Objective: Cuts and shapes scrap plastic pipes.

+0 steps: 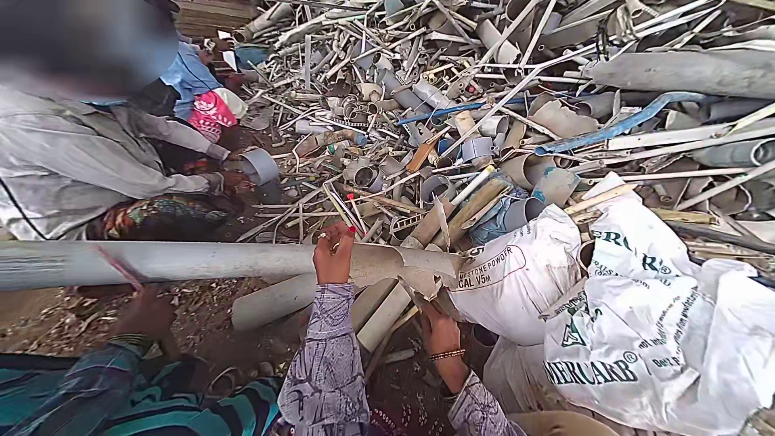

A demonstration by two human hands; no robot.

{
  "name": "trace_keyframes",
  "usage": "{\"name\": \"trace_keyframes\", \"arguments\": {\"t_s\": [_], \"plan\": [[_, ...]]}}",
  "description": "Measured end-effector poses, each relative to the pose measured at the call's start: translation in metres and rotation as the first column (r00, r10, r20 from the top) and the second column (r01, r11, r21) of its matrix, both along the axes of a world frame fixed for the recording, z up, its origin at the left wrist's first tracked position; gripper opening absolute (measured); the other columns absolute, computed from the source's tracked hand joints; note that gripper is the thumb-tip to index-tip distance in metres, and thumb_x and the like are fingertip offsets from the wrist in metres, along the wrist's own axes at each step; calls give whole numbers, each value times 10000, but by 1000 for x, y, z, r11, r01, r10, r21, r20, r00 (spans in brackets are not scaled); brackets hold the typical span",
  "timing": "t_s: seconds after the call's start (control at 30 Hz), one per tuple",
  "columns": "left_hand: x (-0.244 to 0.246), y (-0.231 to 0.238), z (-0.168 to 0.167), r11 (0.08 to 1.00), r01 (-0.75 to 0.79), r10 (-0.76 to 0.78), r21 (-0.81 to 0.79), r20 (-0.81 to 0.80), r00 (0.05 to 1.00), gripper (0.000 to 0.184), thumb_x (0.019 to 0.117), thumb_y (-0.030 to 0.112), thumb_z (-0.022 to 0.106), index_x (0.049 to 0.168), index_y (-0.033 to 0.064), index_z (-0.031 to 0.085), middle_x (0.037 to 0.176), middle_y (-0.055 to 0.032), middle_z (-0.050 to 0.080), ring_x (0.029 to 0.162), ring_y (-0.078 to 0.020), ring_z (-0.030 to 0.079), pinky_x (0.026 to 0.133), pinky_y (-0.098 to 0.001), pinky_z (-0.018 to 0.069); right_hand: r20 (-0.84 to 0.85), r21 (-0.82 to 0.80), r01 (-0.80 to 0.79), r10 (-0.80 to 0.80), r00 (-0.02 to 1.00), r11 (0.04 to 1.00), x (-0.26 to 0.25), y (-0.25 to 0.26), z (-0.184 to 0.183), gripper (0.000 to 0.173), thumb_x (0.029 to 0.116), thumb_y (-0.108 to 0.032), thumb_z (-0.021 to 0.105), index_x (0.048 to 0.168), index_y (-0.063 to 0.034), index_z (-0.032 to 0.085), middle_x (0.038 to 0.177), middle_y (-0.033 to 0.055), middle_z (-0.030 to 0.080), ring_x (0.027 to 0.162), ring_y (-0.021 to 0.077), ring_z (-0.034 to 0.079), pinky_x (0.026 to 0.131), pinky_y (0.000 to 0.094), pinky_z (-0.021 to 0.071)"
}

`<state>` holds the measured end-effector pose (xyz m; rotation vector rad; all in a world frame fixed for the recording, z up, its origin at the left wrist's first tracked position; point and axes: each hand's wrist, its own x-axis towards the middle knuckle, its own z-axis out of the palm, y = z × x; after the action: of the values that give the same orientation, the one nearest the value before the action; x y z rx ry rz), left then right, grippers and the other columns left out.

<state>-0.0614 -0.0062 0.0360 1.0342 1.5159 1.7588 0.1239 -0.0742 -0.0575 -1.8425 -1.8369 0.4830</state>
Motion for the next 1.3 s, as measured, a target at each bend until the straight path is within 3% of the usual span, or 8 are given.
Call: {"name": "trace_keyframes", "arguments": {"t_s": [0.1,0.23,0.4,0.77,0.87,0.97,1.13,1.3], "plan": [[0,-1,1,1000,-2,2,1,-12,1000,384,995,81,548,1277,-180,533,1269,-312,596,1147,-226,597,991,-304,451,-20,-154,69,-73,997,986,6,9,-3,402,1050,-42,452,1421,-51,607,1250,270,679,1038,496,684,888,638,508],[-3,-17,33,972,113,-123,-207,-35,992,365,1051,61,514,1355,-140,499,1381,-273,562,1233,-226,560,1048,-313,414,-101,-45,51,-55,993,998,0,-1,-8,366,1021,-16,491,1347,-3,657,1193,284,700,994,498,700,860,637,525],[1,1,1,999,27,-27,42,-20,999,405,973,80,551,1277,-185,524,1279,-311,599,1174,-223,599,1015,-307,446,-138,-189,108,-135,981,976,-11,3,-3,394,1059,-50,462,1434,-9,575,1265,290,670,1089,500,671,956,618,489],[5,-4,-7,979,146,-140,143,-49,989,468,913,102,527,1273,-196,508,1293,-309,578,1151,-216,612,958,-325,502,-443,-291,76,-205,873,954,-30,-4,-16,479,1056,-41,474,1496,102,350,855,215,661,700,287,649,717,443,541],[5,-4,-10,963,198,-191,184,-54,980,477,902,103,527,1274,-195,500,1268,-278,584,1110,-178,628,911,-309,529,-673,-139,129,-189,715,982,-28,-10,-37,439,1031,3,465,1446,122,384,713,101,602,517,112,551,521,287,498],[3,-6,-11,941,265,-258,211,-58,964,506,871,87,538,1289,-195,492,1297,-287,570,1152,-209,621,923,-338,539,-801,-260,155,-303,516,953,-16,-2,-38,417,1050,20,448,1454,79,361,687,54,549,462,60,508,442,219,454],[3,-3,-14,933,280,-270,227,-75,960,520,864,106,546,1288,-190,490,1293,-262,575,1131,-171,629,918,-317,545,-772,-225,39,-203,602,974,-22,-1,-27,449,1042,18,452,1480,77,369,652,34,549,463,59,504,465,230,465],[1,-4,-13,937,267,-256,224,-76,964,521,846,92,568,1284,-182,504,1293,-269,580,1145,-190,627,906,-317,550,-824,-275,-13,-228,519,961,-21,-2,-15,428,1047,26,426,1469,75,373,618,5,532,426,29,484,412,184,429]]}}
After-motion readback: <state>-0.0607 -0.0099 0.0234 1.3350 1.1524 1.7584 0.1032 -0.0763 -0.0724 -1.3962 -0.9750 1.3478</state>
